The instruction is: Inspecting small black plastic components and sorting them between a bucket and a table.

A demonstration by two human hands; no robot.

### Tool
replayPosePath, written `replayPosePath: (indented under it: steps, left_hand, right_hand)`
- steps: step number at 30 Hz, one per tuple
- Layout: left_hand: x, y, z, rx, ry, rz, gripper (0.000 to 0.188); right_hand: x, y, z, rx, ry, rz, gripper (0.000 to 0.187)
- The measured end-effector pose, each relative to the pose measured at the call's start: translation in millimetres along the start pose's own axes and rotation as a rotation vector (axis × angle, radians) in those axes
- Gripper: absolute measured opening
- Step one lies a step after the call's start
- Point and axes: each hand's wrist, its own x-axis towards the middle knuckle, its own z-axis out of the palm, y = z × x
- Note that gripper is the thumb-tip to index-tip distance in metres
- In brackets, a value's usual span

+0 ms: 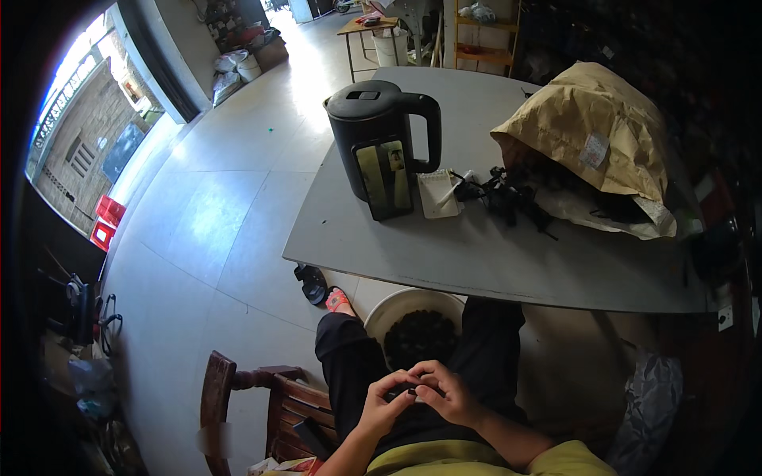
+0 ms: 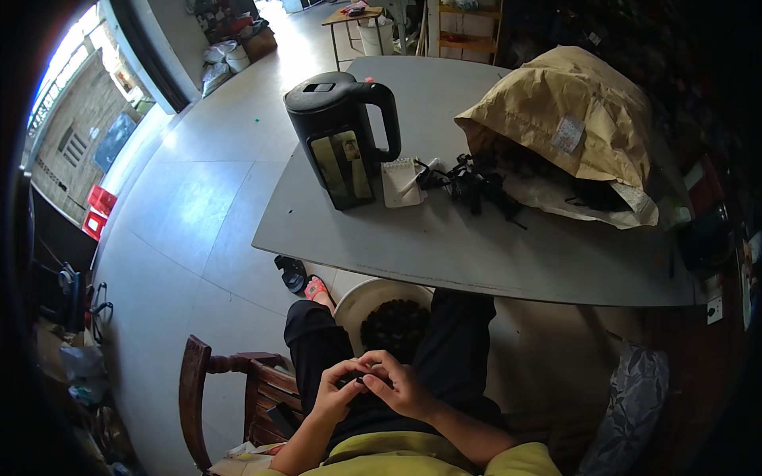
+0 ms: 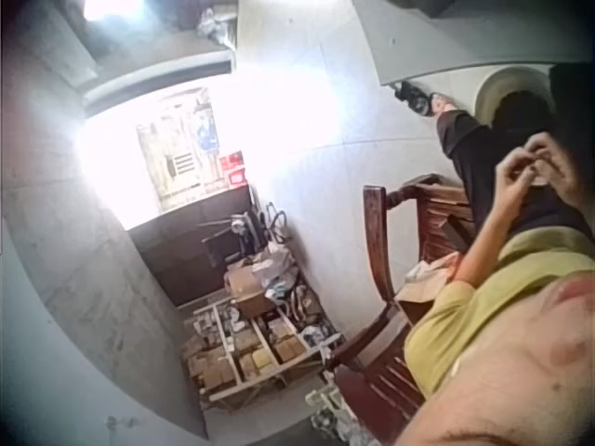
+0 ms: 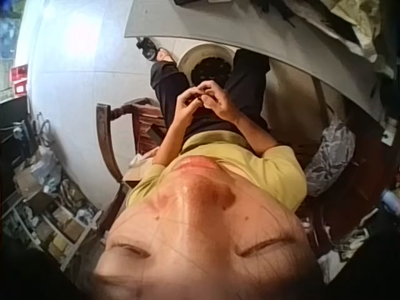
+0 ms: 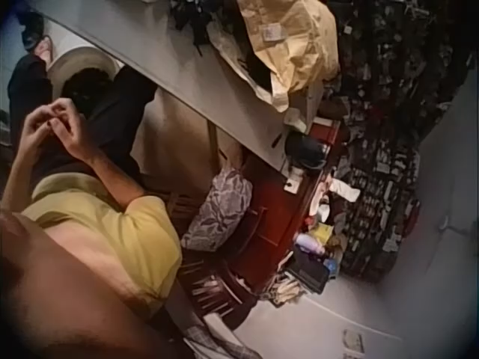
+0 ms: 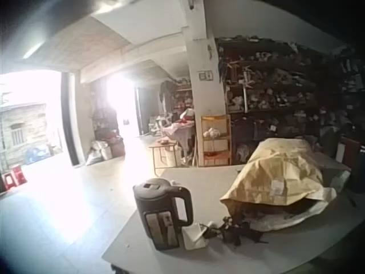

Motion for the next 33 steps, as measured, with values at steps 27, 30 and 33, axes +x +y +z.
replayPosePath:
  steps: [27,30,33]
  left_hand:
    - [5,8,3,0.349,-0.144,0.168,0.026]
    - [0,20,6,0.545,-0.182,0.302,0.042]
    - [1,18,2,0.813,-0.274,0.500,0.039]
  right_hand:
    - [-25,27,3,-0.289,0.210,-0.242,0.026]
    - [-24,11,-7,0.309,0.211,0.046,0.012]
    - [-20,9,-20,0.501,0.110,0.280,0.014]
